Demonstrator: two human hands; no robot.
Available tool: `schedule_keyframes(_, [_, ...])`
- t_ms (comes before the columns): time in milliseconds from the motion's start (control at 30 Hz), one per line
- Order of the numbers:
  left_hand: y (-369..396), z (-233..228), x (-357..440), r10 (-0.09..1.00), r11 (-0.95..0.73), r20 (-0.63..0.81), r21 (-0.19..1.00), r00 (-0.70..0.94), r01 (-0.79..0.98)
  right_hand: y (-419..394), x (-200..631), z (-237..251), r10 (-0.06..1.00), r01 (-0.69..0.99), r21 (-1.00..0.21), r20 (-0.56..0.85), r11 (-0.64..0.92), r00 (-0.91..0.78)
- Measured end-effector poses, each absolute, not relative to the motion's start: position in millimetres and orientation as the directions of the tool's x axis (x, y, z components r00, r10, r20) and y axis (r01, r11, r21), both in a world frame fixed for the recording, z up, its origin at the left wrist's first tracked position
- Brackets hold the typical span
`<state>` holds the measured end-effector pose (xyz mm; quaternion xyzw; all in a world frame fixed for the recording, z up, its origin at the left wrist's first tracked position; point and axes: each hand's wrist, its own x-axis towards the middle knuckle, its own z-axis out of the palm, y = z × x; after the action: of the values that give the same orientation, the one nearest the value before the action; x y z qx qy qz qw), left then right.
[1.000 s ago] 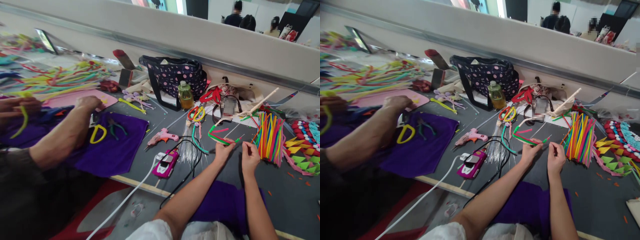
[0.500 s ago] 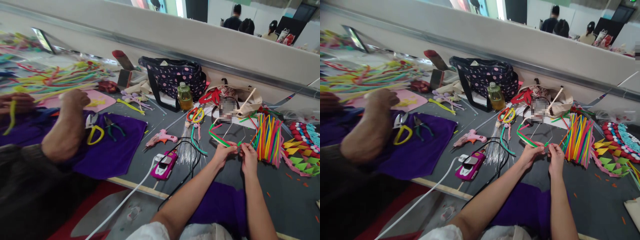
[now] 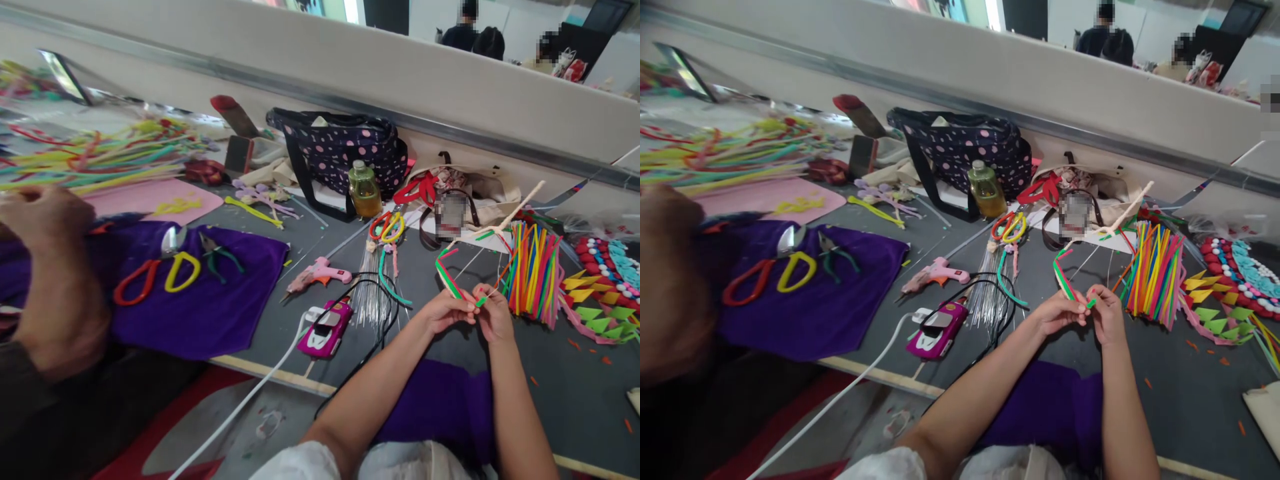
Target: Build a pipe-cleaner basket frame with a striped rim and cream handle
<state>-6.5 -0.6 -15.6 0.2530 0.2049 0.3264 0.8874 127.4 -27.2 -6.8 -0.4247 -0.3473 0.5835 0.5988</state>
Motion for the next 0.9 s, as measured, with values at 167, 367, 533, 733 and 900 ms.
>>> schedule_keyframes(167, [-1.2,-18.3,-7.5,0.620,0.707,-0.240,0.585,0.747,-0.398,-30.5,132.6,-2.4,1.000,-0.324,-0.946,0.009,0.011,0.008])
schedule_keyframes(367, [1.0,-20.3,-6.3,0.691,0.658,-0.260,0.612,0.674,-0.439,-24.3,133.2,-9.7,0.986,-0.192,-0.980,0.010,0.042,0.166])
schedule_keyframes(533, [1.7,-21.0,2.1,0.828,0.536,-0.274,0.643,0.489,-0.547,-20.5,128.8,-14.3,0.881,0.048,-0.996,0.090,0.077,0.463])
schedule_keyframes(733, [1.4,-26.9,14.2,0.953,0.300,-0.216,0.787,0.215,-0.539,-28.5,121.0,-6.8,0.729,0.561,-0.800,0.512,0.212,0.454])
schedule_keyframes(900, [2.2,-35.6,20.4,0.991,0.098,-0.049,0.897,0.123,-0.430,-28.0,121.4,-10.7,0.757,0.733,-0.652,0.575,0.193,0.312])
